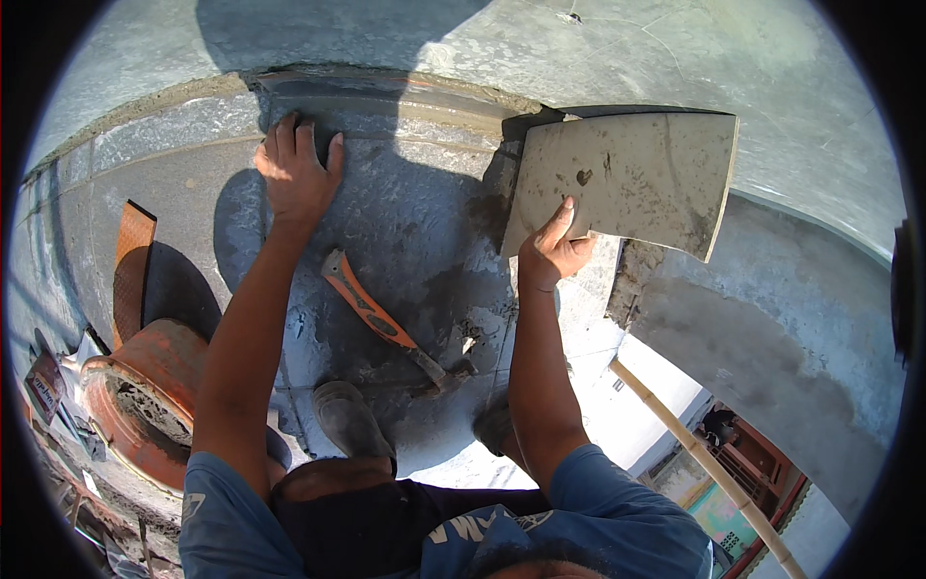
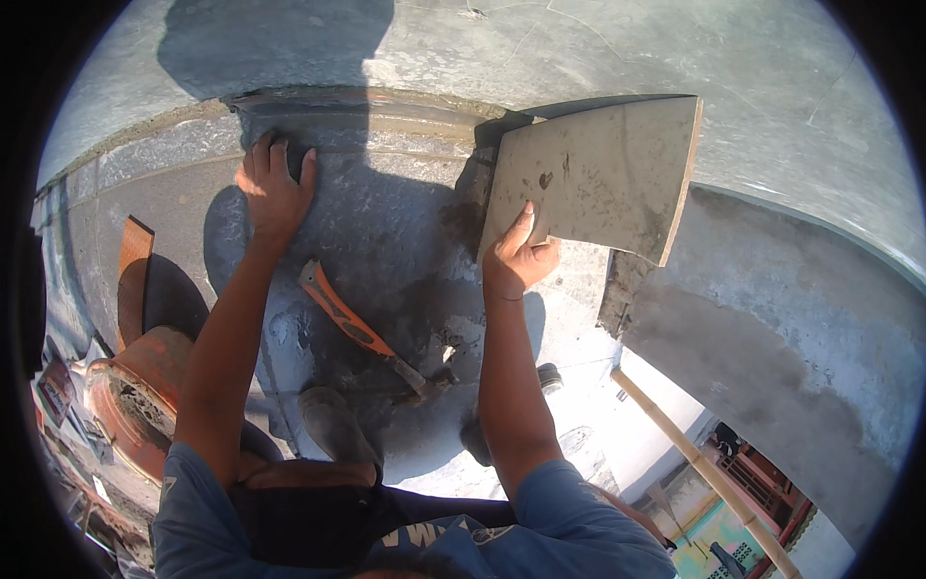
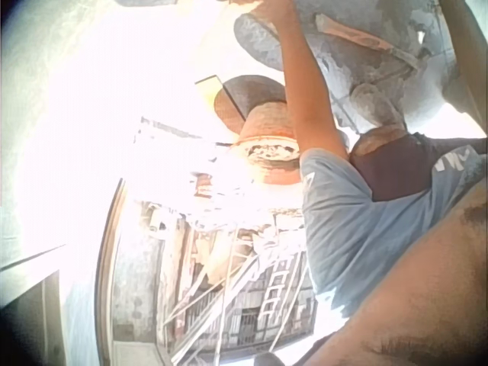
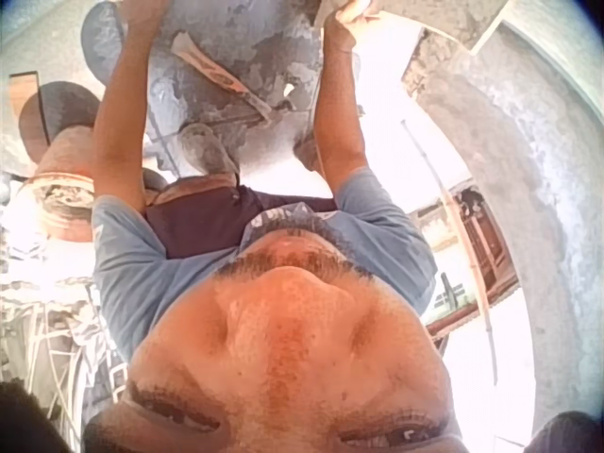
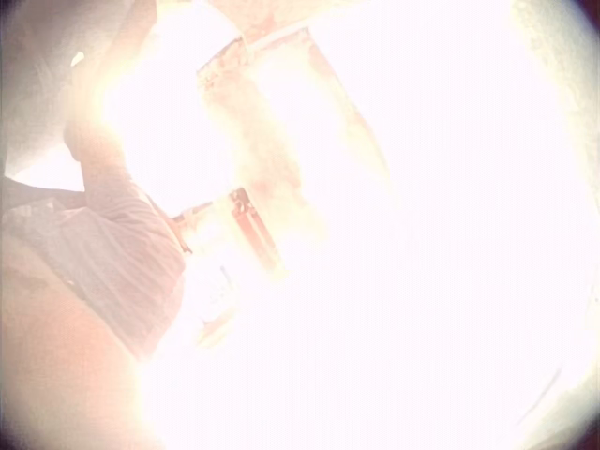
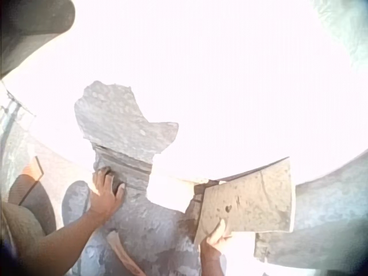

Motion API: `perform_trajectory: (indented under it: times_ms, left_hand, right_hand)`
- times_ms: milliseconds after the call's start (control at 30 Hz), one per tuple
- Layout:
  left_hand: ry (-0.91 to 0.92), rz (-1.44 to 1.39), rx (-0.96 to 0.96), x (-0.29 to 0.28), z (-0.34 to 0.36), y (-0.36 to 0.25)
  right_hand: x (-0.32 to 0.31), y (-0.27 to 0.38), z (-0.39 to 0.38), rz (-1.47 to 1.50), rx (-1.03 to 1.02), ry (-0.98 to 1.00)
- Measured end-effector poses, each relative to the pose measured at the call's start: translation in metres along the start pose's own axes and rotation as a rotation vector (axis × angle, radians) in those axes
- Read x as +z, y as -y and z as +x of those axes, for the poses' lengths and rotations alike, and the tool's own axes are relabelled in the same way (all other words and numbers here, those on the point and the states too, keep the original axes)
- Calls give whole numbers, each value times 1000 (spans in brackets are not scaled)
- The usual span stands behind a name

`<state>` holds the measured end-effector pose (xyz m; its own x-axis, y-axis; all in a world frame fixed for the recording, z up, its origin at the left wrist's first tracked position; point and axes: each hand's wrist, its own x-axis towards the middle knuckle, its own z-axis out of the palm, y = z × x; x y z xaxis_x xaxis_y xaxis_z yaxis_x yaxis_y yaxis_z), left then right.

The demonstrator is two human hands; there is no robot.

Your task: The person kneels on a tiled floor and repeatedly places a single tile into a gap, checks its fit, and removes it. They use a hammer to tap the tile and surrounding area, and a trowel to spread cement from a bucket. The tile is handled multiple times without being permanently set.

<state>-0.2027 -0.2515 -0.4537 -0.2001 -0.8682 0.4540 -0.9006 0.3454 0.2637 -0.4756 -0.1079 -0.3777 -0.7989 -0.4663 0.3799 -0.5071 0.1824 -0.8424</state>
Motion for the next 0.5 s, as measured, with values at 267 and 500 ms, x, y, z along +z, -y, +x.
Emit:
perform_trajectory:
  times_ms: [267,500]
  left_hand:
    - [-135,-313,-42,-28,-4,-2]
    - [292,-789,-48,-180,25,-120]
  right_hand:
    - [-3,50,-30,1,-70,75]
    - [30,109,-98,339,56,369]
